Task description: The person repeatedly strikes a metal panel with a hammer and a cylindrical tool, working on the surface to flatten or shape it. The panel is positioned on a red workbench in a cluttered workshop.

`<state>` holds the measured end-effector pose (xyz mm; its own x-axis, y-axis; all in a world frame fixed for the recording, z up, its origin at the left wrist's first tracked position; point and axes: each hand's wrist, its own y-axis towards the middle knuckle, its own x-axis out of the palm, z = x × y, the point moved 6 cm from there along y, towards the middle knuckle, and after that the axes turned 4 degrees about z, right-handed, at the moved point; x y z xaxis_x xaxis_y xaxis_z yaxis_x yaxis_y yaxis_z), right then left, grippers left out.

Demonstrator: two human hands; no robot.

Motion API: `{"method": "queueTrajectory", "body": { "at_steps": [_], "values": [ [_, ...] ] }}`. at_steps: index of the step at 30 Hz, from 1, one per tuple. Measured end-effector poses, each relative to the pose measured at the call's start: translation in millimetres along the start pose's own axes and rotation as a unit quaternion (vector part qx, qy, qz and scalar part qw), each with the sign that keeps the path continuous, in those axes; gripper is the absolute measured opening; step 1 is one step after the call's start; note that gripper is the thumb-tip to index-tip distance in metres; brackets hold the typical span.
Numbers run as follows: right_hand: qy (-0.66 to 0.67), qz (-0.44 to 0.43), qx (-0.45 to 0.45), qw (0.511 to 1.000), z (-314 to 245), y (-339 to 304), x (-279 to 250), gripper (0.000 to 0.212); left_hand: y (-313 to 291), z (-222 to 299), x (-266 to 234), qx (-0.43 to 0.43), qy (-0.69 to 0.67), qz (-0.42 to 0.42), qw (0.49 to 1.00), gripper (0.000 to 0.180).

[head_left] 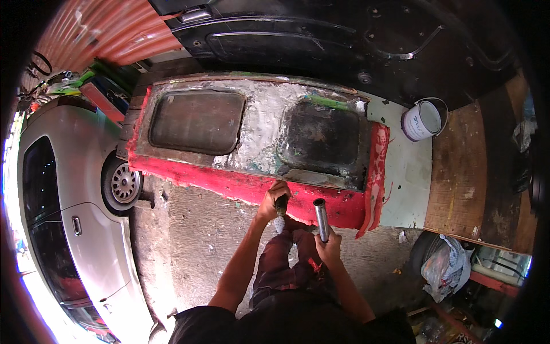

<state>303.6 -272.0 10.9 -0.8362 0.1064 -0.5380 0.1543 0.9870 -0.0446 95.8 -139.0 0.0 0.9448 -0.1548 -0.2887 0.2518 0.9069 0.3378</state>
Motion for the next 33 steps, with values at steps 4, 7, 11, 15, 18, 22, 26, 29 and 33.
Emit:
{"method": "queueTrajectory", "body": {
  "at_steps": [4, 7, 11, 15, 18, 22, 26, 29, 33],
  "values": [
    [-0.005, -0.015, -0.024, 1.0, 3, 1, 7, 0.024, -1, -6, -3, 0.033, -0.027, -0.016, 0.999, 0.022],
    [-0.044, -0.016, -0.049, 0.998, 2, 3, 15, 0.026, 3, -9, -5, 0.029, -0.039, -0.023, 0.999, 0.021],
    [-0.035, -0.02, -0.035, 0.999, -17, -1, 28, 0.028, 0, -12, -5, 0.055, -0.051, -0.026, 0.997, 0.022],
    [-0.026, 0.023, -0.047, 0.998, -25, -10, 61, 0.022, 10, -12, -3, 0.028, -0.059, -0.033, 0.997, 0.02],
    [-0.057, 0.036, -0.059, 0.996, -45, -13, 82, 0.024, 9, -21, -3, 0.051, -0.08, -0.007, 0.995, 0.014],
    [0.03, 0.08, -0.069, 0.994, -98, -20, 79, 0.026, 10, -25, -5, 0.04, -0.084, 0.004, 0.996, 0.018],
    [-0.035, 0.128, -0.114, 0.985, -79, -25, 95, 0.032, 11, -12, -3, 0.03, -0.085, 0.012, 0.996, 0.017],
    [-0.104, 0.078, -0.045, 0.991, -53, -10, 112, 0.029, 23, -23, -3, 0.036, -0.083, 0.051, 0.995, 0.015],
    [0.005, 0.126, -0.051, 0.991, -81, -24, 94, 0.024, 5, -32, -6, -0.03, -0.128, 0.021, 0.991, 0.015]
  ]
}}
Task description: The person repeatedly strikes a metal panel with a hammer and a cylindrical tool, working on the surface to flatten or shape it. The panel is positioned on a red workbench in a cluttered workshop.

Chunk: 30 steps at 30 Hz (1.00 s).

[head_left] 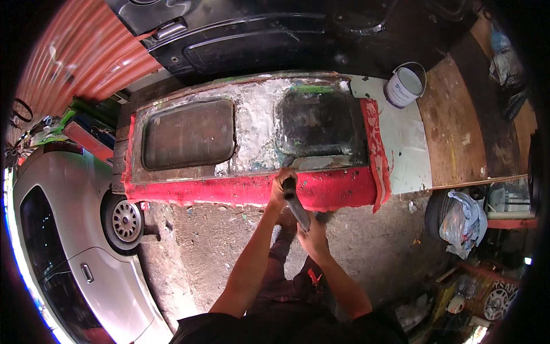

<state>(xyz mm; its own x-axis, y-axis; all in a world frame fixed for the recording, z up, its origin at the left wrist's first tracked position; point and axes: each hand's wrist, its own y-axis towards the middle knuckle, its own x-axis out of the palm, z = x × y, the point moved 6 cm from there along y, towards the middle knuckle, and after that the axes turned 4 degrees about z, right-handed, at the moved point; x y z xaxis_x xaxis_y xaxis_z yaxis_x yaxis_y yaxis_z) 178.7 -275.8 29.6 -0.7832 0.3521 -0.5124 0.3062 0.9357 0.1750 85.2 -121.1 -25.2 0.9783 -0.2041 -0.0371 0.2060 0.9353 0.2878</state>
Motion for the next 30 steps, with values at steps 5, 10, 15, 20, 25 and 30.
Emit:
{"method": "queueTrajectory", "body": {
  "at_steps": [5, 10, 15, 20, 25, 30],
  "values": [
    [0.008, 0.002, -0.066, 0.998, 10, -9, -10, 0.031, 3, 11, 2, 0.055, 0.004, 0.005, 0.998, 0.017],
    [-0.077, 0.0, 0.064, 0.995, 39, 18, -8, 0.029, -1, -2, 1, 0.023, 0.004, -0.019, 1.0, 0.015],
    [0.024, 0.086, -0.019, 0.996, -15, 12, -46, 0.026, -4, 7, 8, 0.052, 0.086, -0.01, 0.995, 0.015],
    [-0.122, -0.08, 0.005, 0.989, 62, 12, 18, 0.035, 5, -4, 5, 0.06, 0.103, 0.009, 0.993, 0.018],
    [-0.02, 0.029, 0.056, 0.998, 47, 13, -22, 0.029, 17, 0, -13, 0.097, 0.114, -0.053, 0.987, 0.021],
    [0.036, 0.1, 0.06, 0.993, 34, 16, -52, 0.022, -18, 1, -3, 0.059, 0.107, -0.069, 0.99, 0.022]
  ]
}}
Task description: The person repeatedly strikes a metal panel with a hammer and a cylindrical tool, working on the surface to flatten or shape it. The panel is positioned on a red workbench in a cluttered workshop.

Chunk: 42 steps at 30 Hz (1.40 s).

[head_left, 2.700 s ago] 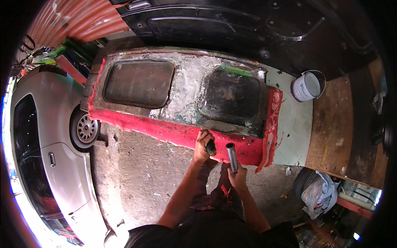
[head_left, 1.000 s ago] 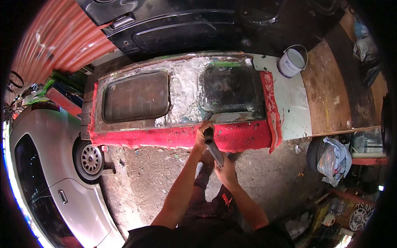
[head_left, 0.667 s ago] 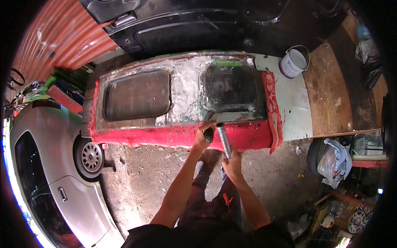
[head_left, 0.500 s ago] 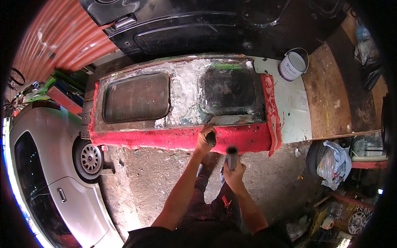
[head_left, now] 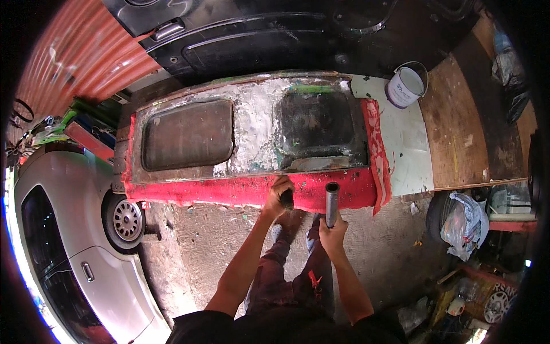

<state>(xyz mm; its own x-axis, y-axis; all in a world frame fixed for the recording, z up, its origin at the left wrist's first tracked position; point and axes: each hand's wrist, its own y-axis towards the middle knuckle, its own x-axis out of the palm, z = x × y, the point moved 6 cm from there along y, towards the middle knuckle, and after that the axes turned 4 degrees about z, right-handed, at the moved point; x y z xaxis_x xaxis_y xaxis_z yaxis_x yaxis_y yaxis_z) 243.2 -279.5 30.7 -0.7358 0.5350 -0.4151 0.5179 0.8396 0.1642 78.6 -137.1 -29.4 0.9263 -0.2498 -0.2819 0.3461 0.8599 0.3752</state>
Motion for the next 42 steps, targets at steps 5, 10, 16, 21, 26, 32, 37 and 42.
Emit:
{"method": "queueTrajectory", "body": {
  "at_steps": [5, 10, 16, 21, 26, 32, 37, 42],
  "values": [
    [-0.042, -0.017, 0.103, 0.994, 15, -23, -5, 0.016, -24, -11, 2, -0.005, 0.021, -0.045, 0.999, 0.023],
    [-0.049, -0.075, 0.167, 0.982, 30, -53, -1, 0.013, -25, 22, -10, 0.029, 0.003, -0.076, 0.997, 0.026],
    [-0.055, -0.114, 0.112, 0.986, 50, -68, 13, 0.019, 4, 18, -17, 0.028, -0.027, -0.044, 0.998, 0.026],
    [-0.06, -0.122, 0.094, 0.986, 42, -62, 15, 0.021, 2, 9, -15, 0.031, -0.029, -0.041, 0.998, 0.026],
    [-0.056, -0.102, 0.128, 0.985, 43, -53, 15, 0.027, 9, 15, -16, 0.038, -0.032, -0.067, 0.996, 0.025],
    [-0.046, -0.114, 0.093, 0.988, 45, -47, 25, 0.036, 13, 8, -16, 0.022, -0.035, -0.094, 0.995, 0.021],
    [-0.069, -0.135, -0.003, 0.988, -10, -39, 45, 0.027, 19, 6, -22, 0.019, -0.097, -0.064, 0.993, 0.02],
    [-0.073, -0.201, -0.108, 0.971, -26, -50, 65, 0.04, 24, 2, -22, 0.03, -0.108, -0.039, 0.993, 0.018]
  ]
}}
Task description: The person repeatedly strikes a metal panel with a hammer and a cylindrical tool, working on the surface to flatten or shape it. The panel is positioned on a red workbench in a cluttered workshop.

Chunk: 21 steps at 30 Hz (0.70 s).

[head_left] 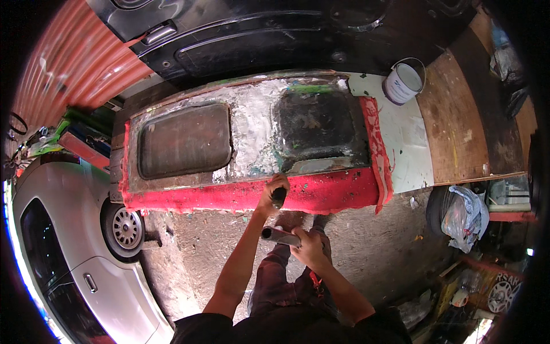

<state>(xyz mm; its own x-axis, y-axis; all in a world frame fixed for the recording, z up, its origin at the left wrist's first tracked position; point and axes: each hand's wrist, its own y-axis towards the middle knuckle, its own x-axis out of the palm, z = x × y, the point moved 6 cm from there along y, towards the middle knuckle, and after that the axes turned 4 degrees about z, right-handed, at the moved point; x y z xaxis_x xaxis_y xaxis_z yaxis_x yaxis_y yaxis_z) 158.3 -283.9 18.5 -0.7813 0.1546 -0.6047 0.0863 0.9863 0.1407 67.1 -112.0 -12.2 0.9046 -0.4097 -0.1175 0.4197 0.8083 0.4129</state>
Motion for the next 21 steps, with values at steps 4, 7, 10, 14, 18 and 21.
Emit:
{"method": "queueTrajectory", "body": {
  "at_steps": [4, 7, 10, 14, 18, 21],
  "values": [
    [-0.051, -0.003, 0.053, 0.997, 25, 4, 15, 0.05, -1, -4, -4, 0.015, -0.015, 0.02, 1.0, 0.019],
    [-0.029, 0.008, 0.092, 0.995, 36, -10, 22, 0.049, 2, 5, 1, 0.014, -0.008, 0.006, 1.0, 0.014],
    [-0.026, 0.028, -0.018, 0.999, -10, -6, 4, 0.049, -4, -6, -2, 0.0, 0.009, 0.021, 1.0, 0.015],
    [-0.022, -0.022, -0.066, 0.997, 0, -8, 8, 0.051, -3, -2, 1, -0.002, 0.009, 0.019, 1.0, 0.015],
    [-0.13, -0.079, 0.049, 0.987, 45, 5, 22, 0.055, 1, -22, -11, 0.019, 0.005, 0.03, 0.999, 0.015],
    [-0.084, -0.064, 0.078, 0.991, 31, -2, 7, 0.055, 18, -11, -5, 0.035, 0.021, 0.001, 0.999, 0.014]
  ]
}}
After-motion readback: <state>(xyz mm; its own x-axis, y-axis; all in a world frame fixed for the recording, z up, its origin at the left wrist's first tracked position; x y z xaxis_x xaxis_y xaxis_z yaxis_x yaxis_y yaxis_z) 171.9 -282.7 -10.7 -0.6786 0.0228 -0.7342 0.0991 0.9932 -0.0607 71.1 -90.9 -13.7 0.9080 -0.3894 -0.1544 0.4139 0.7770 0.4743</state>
